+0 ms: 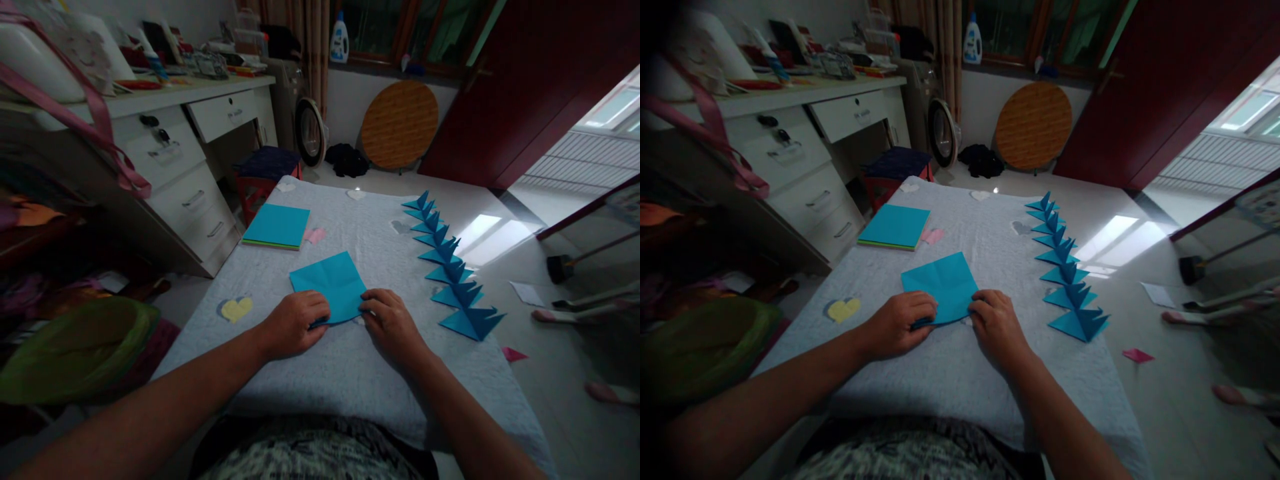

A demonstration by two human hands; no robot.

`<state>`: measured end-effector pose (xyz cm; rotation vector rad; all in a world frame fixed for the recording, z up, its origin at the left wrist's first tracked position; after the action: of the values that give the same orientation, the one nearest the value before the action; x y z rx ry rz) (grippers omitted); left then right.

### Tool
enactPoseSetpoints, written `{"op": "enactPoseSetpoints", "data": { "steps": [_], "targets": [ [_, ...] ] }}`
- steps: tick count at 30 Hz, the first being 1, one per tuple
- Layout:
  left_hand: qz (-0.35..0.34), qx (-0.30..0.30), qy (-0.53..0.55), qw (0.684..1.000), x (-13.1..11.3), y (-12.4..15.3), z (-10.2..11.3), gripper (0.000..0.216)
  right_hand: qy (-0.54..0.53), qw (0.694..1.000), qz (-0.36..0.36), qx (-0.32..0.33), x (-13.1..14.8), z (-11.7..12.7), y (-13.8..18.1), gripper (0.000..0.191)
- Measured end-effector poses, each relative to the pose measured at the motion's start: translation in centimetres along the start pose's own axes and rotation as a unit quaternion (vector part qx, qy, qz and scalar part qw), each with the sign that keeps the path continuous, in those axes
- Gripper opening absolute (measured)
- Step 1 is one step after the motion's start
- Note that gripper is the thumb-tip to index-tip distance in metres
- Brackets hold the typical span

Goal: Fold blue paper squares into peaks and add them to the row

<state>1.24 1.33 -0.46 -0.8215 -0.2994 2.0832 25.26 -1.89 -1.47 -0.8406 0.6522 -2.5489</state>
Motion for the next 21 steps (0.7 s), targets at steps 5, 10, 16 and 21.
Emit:
{"op": "enactPoseSetpoints", "data": {
  "steps": [5, 10, 16, 21],
  "targets": [
    [0.037, -0.029, 0.022, 0.999, 0.0, -0.1, 0.0, 0.010, -0.016, 1.000, -0.004, -0.009, -0.8, -0.3, 0.0, 0.012],
    [0.139, -0.060, 0.057, 0.987, 0.4, -0.3, 0.1, 0.011, -0.025, 0.999, -0.047, 0.003, -0.8, -0.1, 0.0, 0.012],
    [0.209, -0.061, 0.078, 0.973, 0.7, -0.9, 0.2, 0.018, -0.041, 0.995, -0.089, 0.008, -0.8, -0.1, 0.0, 0.013],
    [0.240, -0.061, 0.061, 0.967, 0.6, -1.2, 0.1, 0.018, -0.048, 0.991, -0.125, 0.017, -0.9, -0.2, -0.4, 0.012]
  ]
}}
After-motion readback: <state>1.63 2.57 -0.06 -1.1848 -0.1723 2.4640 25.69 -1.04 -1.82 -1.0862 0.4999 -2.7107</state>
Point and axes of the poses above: each hand's wrist, its own y-axis away from the middle knuckle, its own z-axis out of the back of the hand, x = y × z, the point moved 1 cm from there along -y, towards the middle knuckle, and after that the axes turned 12 degrees about -x, right-handed, at the moved point
